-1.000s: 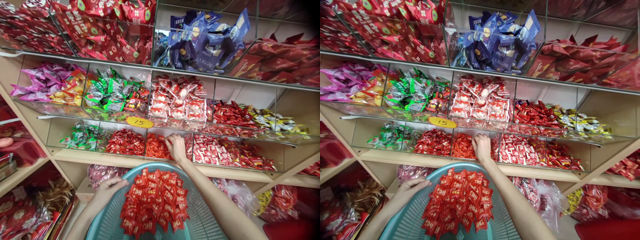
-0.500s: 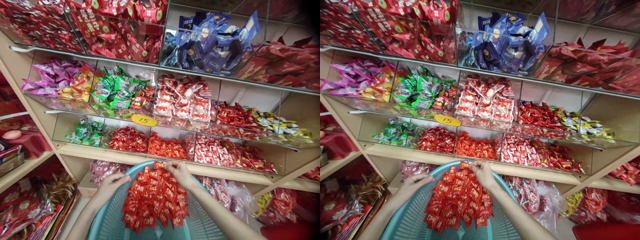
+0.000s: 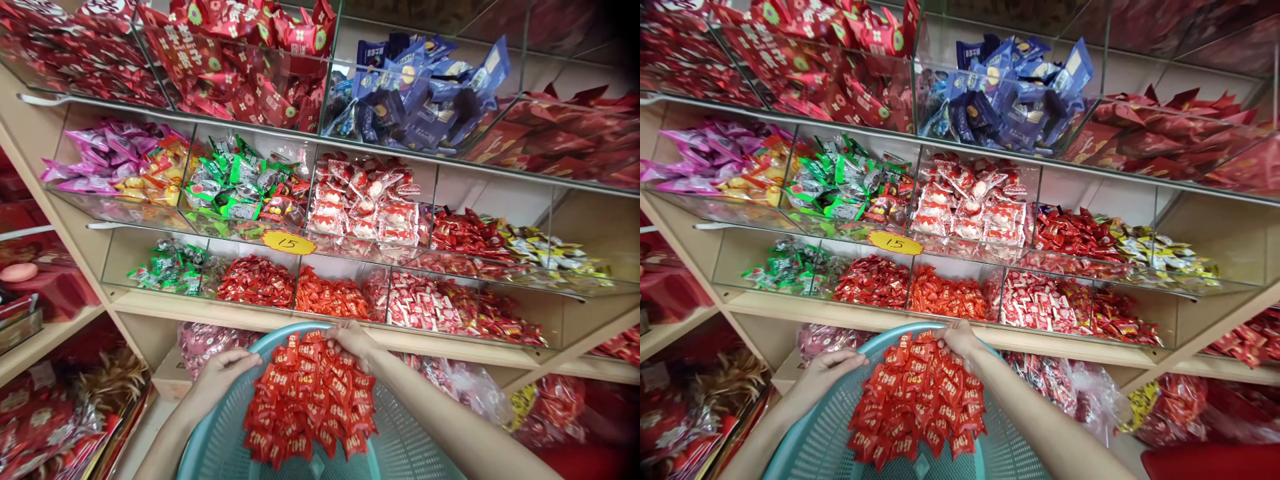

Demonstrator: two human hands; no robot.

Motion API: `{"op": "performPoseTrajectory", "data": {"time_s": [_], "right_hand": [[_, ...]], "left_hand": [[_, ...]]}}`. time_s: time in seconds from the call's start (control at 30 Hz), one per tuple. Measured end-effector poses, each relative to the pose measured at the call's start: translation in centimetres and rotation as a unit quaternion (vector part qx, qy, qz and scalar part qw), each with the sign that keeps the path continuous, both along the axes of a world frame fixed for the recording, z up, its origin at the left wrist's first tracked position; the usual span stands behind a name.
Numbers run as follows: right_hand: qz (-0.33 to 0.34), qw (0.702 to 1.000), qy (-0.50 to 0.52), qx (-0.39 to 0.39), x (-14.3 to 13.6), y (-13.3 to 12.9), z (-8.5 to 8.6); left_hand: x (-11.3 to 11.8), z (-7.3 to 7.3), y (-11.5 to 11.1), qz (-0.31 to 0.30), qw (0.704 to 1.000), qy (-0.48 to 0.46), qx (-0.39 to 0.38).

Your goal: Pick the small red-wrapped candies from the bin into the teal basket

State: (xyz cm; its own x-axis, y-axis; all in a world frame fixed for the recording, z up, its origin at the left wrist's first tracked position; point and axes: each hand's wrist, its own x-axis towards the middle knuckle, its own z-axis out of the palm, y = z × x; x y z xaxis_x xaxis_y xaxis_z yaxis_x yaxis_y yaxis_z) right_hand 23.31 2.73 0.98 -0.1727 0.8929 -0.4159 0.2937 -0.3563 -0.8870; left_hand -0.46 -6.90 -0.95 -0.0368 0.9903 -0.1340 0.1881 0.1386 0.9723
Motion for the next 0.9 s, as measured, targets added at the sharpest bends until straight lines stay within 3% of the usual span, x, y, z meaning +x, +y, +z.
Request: {"op": "performPoseTrajectory", "data": {"time_s": [0.37,0.57,0.67,0.73,0.9], "right_hand": [[0.022,1.000,-0.011,-0.018,-0.9,-0.3,0.6],[0.027,0.999,-0.011,0.023,-0.4,-0.5,0.4],[0.039,0.994,-0.063,0.081,0.2,-0.5,1.1],[0.046,0.980,-0.107,0.160,0.8,0.0,2.0],[0.046,0.885,-0.241,0.396,2.9,2.7,4.7]], "left_hand": [[0.0,0.0,0.1,-0.004,1.000,0.005,-0.006],[0.0,0.0,0.1,0.004,1.000,-0.003,-0.010],[-0.1,-0.2,0.3,-0.003,1.000,-0.014,-0.017],[-0.2,-0.3,0.3,-0.005,1.000,-0.003,-0.013],[-0.2,-0.1,0.2,-0.013,0.999,0.024,0.021]]}}
